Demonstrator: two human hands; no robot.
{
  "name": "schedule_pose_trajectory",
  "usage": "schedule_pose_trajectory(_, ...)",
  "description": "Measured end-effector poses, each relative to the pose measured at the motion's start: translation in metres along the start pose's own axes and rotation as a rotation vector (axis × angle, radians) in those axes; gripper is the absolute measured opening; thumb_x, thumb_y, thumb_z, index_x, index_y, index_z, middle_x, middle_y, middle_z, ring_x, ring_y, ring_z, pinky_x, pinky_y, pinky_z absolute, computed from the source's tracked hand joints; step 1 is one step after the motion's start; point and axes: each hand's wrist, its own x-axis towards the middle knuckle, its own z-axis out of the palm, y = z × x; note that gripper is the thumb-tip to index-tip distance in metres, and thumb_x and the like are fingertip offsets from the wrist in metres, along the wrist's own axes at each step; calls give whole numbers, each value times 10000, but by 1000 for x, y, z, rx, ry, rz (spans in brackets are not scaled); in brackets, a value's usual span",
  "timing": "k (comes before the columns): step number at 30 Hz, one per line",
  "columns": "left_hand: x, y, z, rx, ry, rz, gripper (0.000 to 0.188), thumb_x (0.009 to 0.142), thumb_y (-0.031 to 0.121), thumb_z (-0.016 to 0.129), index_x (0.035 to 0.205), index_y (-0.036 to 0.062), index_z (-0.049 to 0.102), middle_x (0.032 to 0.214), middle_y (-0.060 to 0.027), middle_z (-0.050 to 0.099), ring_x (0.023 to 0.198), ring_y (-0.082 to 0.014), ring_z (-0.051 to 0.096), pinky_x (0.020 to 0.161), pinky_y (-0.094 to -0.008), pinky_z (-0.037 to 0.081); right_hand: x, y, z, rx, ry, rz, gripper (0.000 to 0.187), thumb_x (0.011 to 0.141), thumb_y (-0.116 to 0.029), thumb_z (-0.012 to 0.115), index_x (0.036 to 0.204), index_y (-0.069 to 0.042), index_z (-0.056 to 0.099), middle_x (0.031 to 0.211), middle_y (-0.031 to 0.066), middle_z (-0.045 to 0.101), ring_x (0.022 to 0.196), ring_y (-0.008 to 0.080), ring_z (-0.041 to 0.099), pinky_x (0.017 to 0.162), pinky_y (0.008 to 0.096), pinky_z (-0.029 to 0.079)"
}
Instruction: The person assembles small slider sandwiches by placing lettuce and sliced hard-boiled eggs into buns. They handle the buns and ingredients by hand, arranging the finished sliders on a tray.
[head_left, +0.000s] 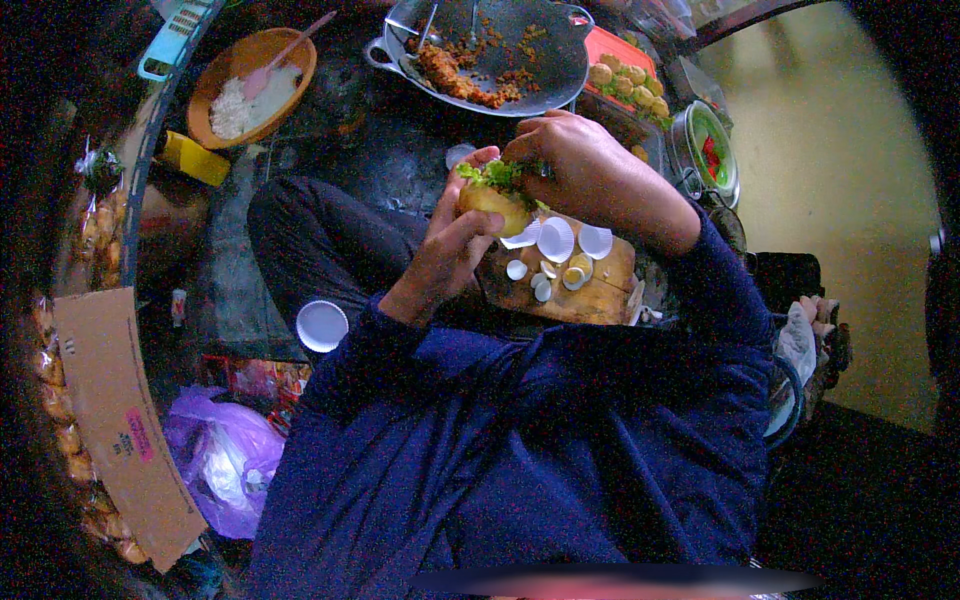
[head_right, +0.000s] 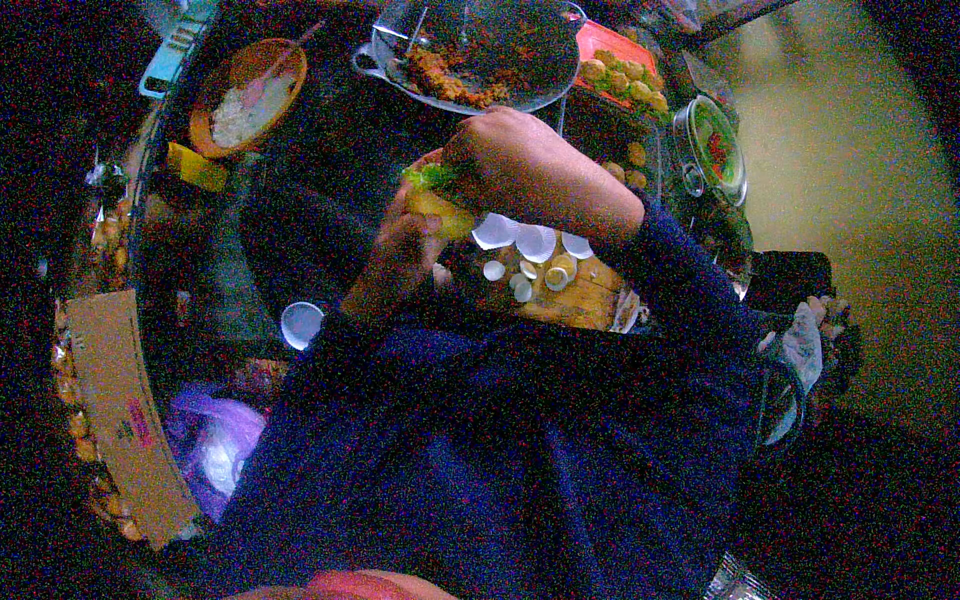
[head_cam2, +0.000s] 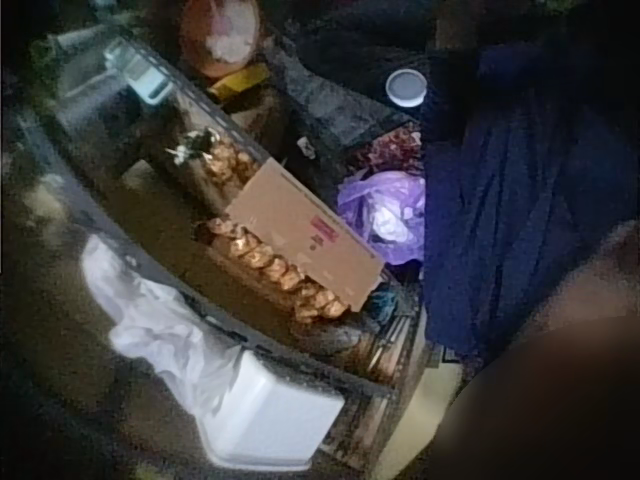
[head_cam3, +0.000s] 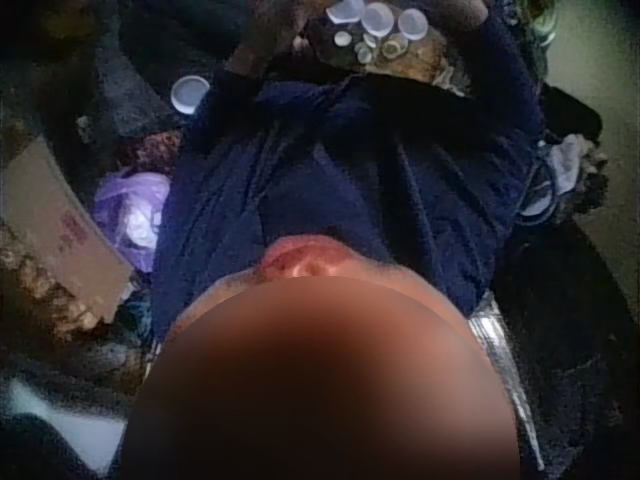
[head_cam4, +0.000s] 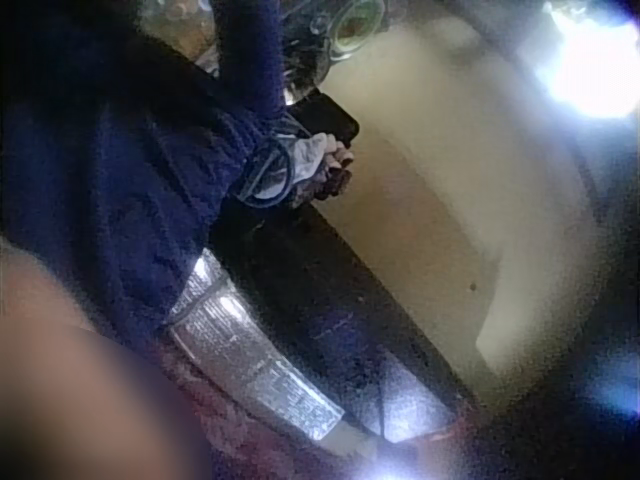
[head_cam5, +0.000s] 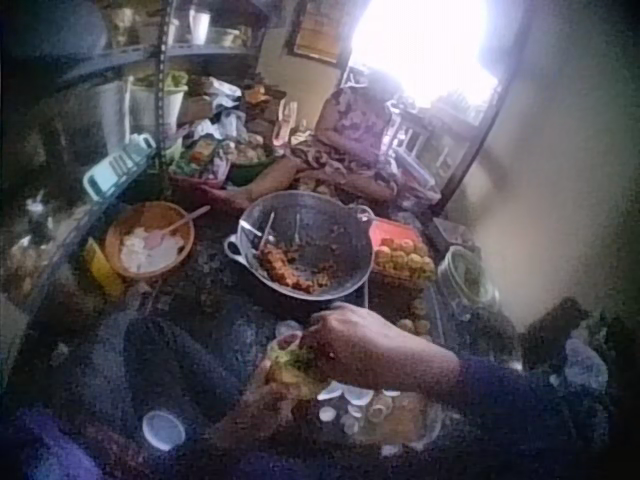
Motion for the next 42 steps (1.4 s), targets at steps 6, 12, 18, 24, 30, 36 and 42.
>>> schedule_pose_trajectory(6, -1, -1, -1, 15, 29, 27, 682, 786, 41, 588, 1385, 68, 264, 1296, -142, 424, 1224, -261, 450, 1051, -381, 374, -3, -6, 7, -23, 141, 237, 213, 674, -142, 692, 850, -53, 613, 800, 163, 638, 820, 378, 619, 709, 444, 505)
schedule_pose_trajectory(12, 2, 1, 1, 35, 28, -2, 632, 816, 58, 582, 1369, 66, 276, 1270, -134, 445, 1204, -254, 466, 1031, -379, 399, -5, 3, 16, 30, 89, 278, 211, 731, -133, 656, 886, -16, 573, 783, 200, 629, 788, 402, 627, 670, 475, 510)
schedule_pose_trajectory(18, 0, 1, -2, 102, 144, -113, 584, 848, 73, 558, 1363, 74, 283, 1243, -130, 468, 1159, -241, 502, 997, -365, 432, -12, 14, 18, 49, 22, 263, 177, 738, -184, 649, 826, -31, 633, 774, 207, 641, 766, 396, 641, 661, 470, 525)
schedule_pose_trajectory(24, 1, -5, 0, 83, 130, -111, 583, 854, 71, 551, 1369, 81, 280, 1251, -134, 466, 1162, -245, 501, 1003, -378, 428, -9, 20, 29, -83, -19, 337, 157, 721, -199, 704, 819, -79, 675, 801, 124, 644, 812, 335, 626, 724, 419, 514)
schedule_pose_trajectory(30, 1, -6, -1, 65, 163, -131, 601, 853, 72, 556, 1379, 81, 265, 1258, -138, 460, 1162, -257, 502, 1006, -389, 427, -15, 22, 38, -135, 85, 218, 144, 691, -194, 713, 794, -104, 669, 867, 76, 597, 900, 303, 563, 760, 416, 490)
schedule_pose_trajectory(36, 3, -10, -8, 67, 178, -165, 616, 857, 80, 559, 1392, 73, 253, 1258, -147, 458, 1158, -261, 502, 999, -399, 431, -18, 31, 51, 35, 154, 228, 306, 672, -145, 733, 940, -76, 602, 883, 86, 590, 914, 316, 559, 752, 400, 490)
schedule_pose_trajectory(42, -2, -4, -10, 122, 219, -254, 614, 854, 107, 575, 1385, 68, 269, 1259, -144, 460, 1164, -258, 497, 1002, -388, 427, -32, 37, 62, 598, 118, 254, 419, 736, -118, 730, 1116, -61, 564, 1023, 77, 606, 958, 219, 569, 834, 331, 462)
